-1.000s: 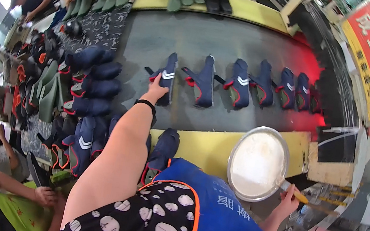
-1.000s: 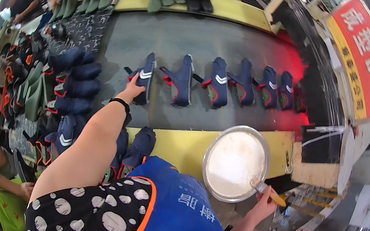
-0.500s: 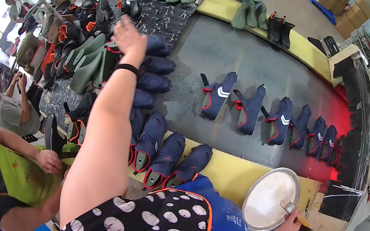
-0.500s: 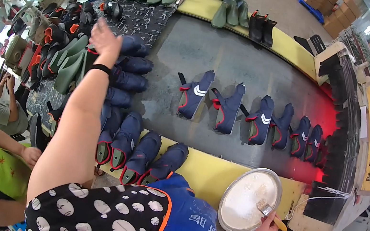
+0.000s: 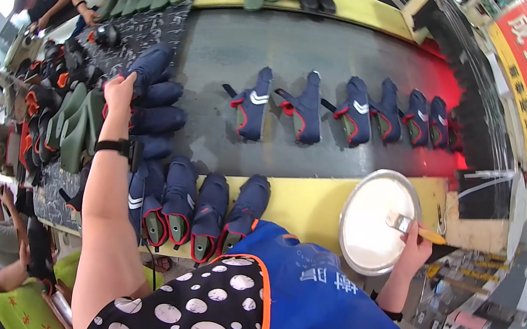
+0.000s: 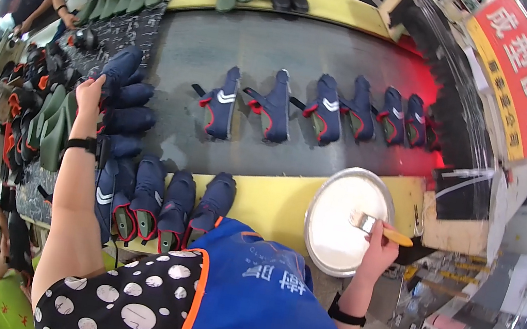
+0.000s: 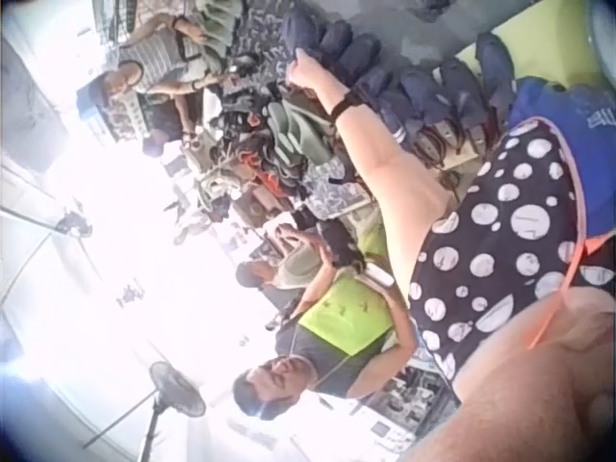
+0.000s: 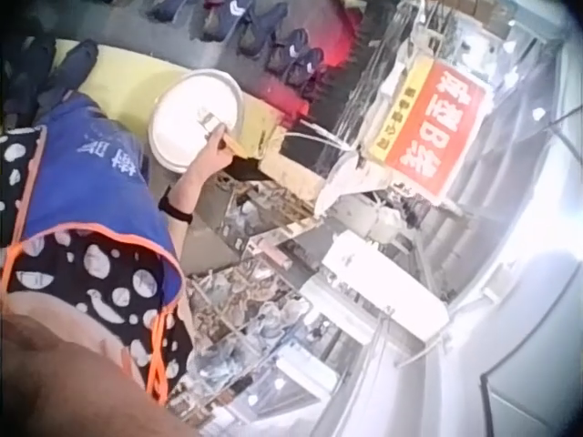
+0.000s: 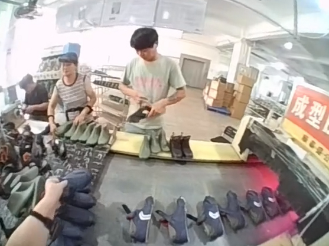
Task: Applying glue to the bottom of shoe soles using a brush and placing them on the production line.
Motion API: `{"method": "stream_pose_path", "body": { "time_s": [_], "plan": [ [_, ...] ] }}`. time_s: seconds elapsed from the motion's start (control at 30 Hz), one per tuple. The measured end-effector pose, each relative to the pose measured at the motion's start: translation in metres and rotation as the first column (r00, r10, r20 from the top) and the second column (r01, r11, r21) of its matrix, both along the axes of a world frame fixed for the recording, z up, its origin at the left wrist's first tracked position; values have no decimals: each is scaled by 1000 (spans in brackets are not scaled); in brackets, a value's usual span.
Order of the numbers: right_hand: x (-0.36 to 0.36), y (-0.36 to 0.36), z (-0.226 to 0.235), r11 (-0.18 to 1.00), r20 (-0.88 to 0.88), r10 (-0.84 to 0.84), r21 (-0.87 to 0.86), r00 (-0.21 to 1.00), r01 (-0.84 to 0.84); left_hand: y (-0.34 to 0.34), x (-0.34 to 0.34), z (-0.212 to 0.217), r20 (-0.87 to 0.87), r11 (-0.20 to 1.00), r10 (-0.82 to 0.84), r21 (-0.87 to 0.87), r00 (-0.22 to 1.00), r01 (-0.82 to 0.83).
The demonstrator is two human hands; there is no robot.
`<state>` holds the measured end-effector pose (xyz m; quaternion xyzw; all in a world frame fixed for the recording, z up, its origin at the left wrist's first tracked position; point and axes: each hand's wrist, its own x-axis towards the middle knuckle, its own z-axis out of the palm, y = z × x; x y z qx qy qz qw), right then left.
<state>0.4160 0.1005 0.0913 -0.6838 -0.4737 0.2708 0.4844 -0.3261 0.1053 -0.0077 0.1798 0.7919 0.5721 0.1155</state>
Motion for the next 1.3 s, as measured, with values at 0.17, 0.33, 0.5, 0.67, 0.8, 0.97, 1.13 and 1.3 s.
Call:
{"method": "stream_pose_path", "body": {
  "time_s": [0.17,0.33,0.5,0.67,0.8,0.97,1.13,1.3],
  "plan": [
    [6,-5,4,998,-88,41,53,995,-36,4,119,85,418,958,-254,230,872,168],
    [17,-12,2,997,-174,32,76,984,-19,-1,260,67,798,924,-377,289,470,251],
    [52,-33,-3,996,-210,18,87,978,0,-6,376,-16,985,940,-157,128,68,317],
    [90,-56,-6,994,-225,-61,73,972,79,-22,424,-97,956,995,-38,10,291,97],
    [111,-67,-21,997,-199,-52,43,979,62,-66,452,-82,544,819,-359,-206,759,535],
    [101,-61,-61,998,4,58,16,998,-58,-92,492,-58,103,418,-788,-635,607,649],
    [85,-48,-93,968,173,236,-131,956,-216,-56,475,-85,134,451,-776,-565,617,690],
    [75,-39,-115,934,215,324,-228,921,-275,-48,447,-34,788,554,-550,98,276,827]
  ]
}}
